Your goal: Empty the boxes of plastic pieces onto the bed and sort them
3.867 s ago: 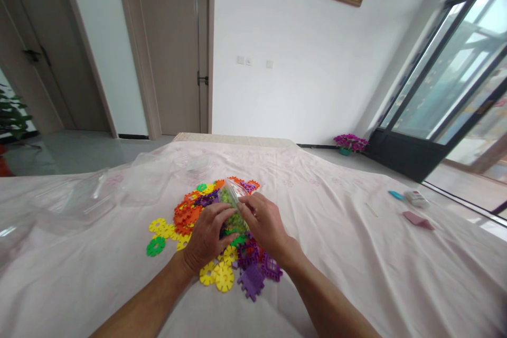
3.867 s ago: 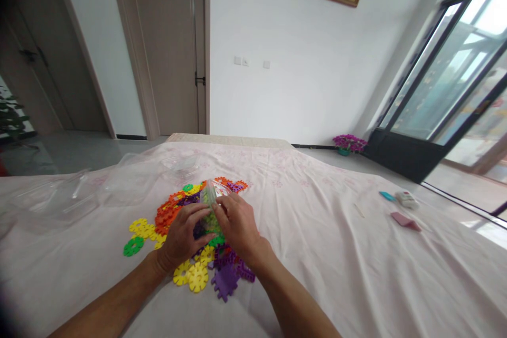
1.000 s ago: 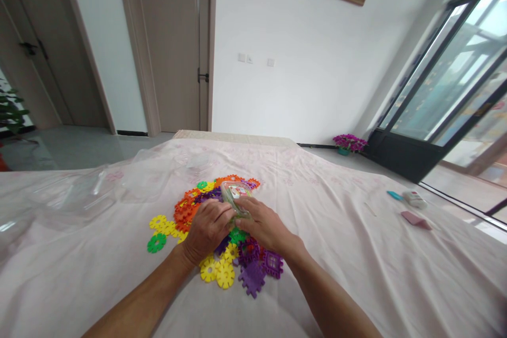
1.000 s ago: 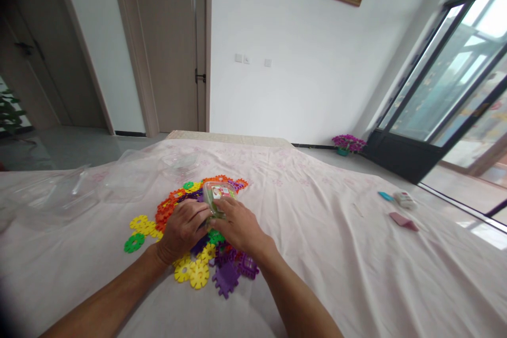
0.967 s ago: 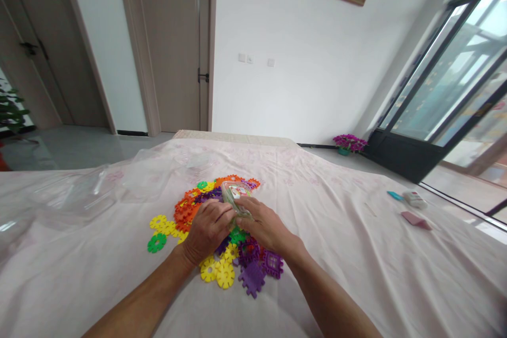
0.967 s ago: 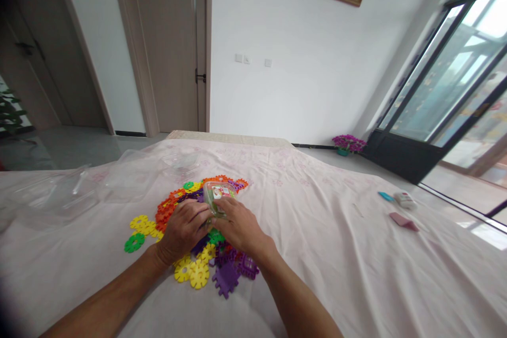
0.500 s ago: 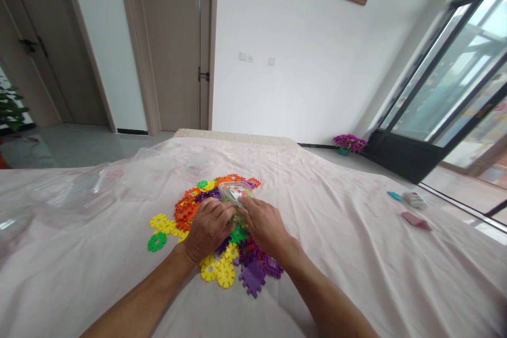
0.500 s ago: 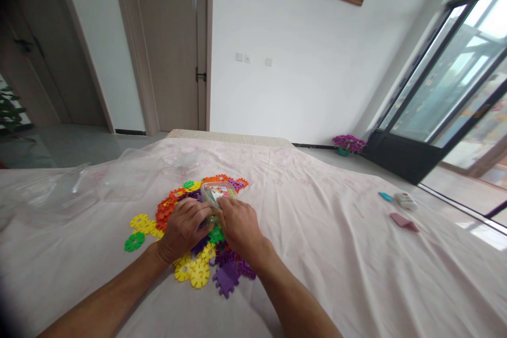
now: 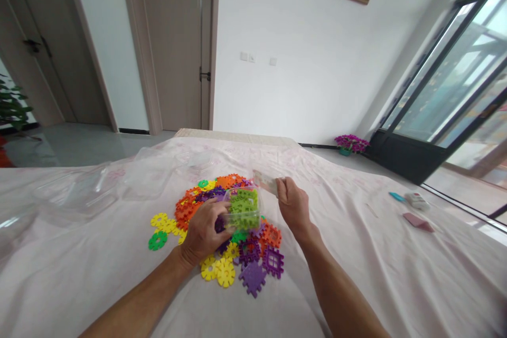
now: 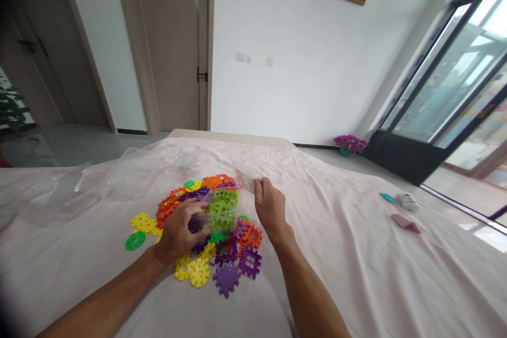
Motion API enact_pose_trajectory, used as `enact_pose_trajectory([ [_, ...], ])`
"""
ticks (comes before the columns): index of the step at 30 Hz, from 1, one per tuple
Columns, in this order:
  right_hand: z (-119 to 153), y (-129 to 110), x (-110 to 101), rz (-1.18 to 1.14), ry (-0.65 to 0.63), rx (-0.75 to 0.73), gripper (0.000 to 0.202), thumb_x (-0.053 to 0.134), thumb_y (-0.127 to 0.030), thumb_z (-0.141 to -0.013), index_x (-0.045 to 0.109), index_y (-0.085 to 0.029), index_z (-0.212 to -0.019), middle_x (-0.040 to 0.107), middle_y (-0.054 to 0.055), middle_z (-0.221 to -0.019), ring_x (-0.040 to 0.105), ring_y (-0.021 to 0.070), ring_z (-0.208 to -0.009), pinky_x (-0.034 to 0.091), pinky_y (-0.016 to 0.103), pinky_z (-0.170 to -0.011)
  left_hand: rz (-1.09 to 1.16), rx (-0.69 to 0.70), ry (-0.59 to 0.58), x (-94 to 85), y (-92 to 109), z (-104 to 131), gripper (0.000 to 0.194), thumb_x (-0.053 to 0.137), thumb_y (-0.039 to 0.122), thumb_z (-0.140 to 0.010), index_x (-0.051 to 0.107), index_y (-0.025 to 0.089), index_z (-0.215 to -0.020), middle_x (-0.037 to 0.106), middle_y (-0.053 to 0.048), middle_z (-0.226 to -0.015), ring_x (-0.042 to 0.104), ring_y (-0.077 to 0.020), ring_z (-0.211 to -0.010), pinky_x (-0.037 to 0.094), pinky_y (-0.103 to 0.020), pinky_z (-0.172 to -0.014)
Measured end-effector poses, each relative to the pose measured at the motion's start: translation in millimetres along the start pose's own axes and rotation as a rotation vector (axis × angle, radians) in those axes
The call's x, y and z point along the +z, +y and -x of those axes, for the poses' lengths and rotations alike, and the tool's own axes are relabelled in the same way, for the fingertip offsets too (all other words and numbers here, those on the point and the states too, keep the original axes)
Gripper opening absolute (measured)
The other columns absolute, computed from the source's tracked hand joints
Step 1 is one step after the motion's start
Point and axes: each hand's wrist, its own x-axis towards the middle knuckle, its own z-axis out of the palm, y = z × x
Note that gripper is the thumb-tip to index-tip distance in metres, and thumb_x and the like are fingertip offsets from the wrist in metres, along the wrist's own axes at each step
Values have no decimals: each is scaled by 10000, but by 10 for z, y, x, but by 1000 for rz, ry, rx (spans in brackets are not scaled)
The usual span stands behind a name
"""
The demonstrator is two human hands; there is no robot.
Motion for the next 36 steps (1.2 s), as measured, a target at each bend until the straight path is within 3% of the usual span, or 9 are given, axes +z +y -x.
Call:
enact_pose_trajectory([
  [4, -36, 61, 15, -80, 72, 58, 356, 416, -409, -1009, 526, -216, -732, 593, 1, -639, 499, 132, -550, 249, 273, -590, 255, -457, 73, 83, 40, 0, 470, 793, 375, -765, 526, 217, -1118, 687, -96, -1192, 672, -240, -1089, 553, -408, -937],
  [7, -47, 79, 36, -110, 69, 68, 363, 438, -412, -995, 494, -217, -693, 543, -17, -603, 431, 122, -532, 236, 273, -588, 558, -741, 180, 123, 84, -42, 460, 786, 387, -761, 500, 213, -1075, 695, -76, -1125, 697, -217, -1029, 565, -364, -902],
  [12, -47, 102, 68, -134, 66, 84, 370, 446, -421, -988, 483, -218, -681, 517, -26, -592, 391, 122, -537, 236, 271, -588, 802, -1027, 243, 117, 119, -134, 468, 793, 448, -739, 530, 195, -1032, 708, -36, -972, 713, -196, -940, 564, -313, -862],
  [18, -51, 127, 65, -193, 114, 114, 398, 451, -481, -982, 512, -216, -691, 512, -27, -582, 431, 127, -553, 285, 256, -585, 1165, -1249, 269, 118, 163, -181, 500, 713, 560, -800, 554, 208, -1117, 730, -49, -1039, 736, -163, -740, 605, -299, -715],
  [21, -52, 118, 51, -237, 120, 130, 419, 454, -508, -974, 554, -209, -699, 529, -21, -586, 461, 129, -559, 325, 253, -582, 1265, -1260, 234, 116, 215, -190, 525, 682, 590, -820, 540, 195, -1137, 738, -84, -1066, 736, -161, -723, 607, -287, -689],
  [25, -64, 91, 34, -454, 142, 203, 444, 460, -559, -956, 676, -183, -861, 567, -12, -629, 527, 135, -569, 419, 252, -568, 1284, -1099, 167, 89, 246, -210, 485, 724, 485, -828, 483, 219, -1154, 658, -99, -1301, 741, -150, -802, 607, -300, -769],
  [31, -144, 134, -21, -878, 258, 404, 500, 577, -602, -863, 693, -169, -1084, 590, -1, -758, 564, 135, -626, 494, 243, -500, 1043, -747, -32, 88, 103, -119, 546, 816, 262, -747, 481, 240, -1178, 511, -112, -1479, 697, -223, -1076, 580, -382, -920],
  [36, -214, 248, -120, -990, 296, 492, 471, 611, -565, -841, 714, -170, -1076, 430, -63, -615, 428, 94, -508, 398, 203, -417, 727, -583, -179, 134, -22, 51, 451, 708, 240, -846, 520, 259, -1256, 550, -111, -1439, 684, -228, -1115, 562, -421, -971],
])
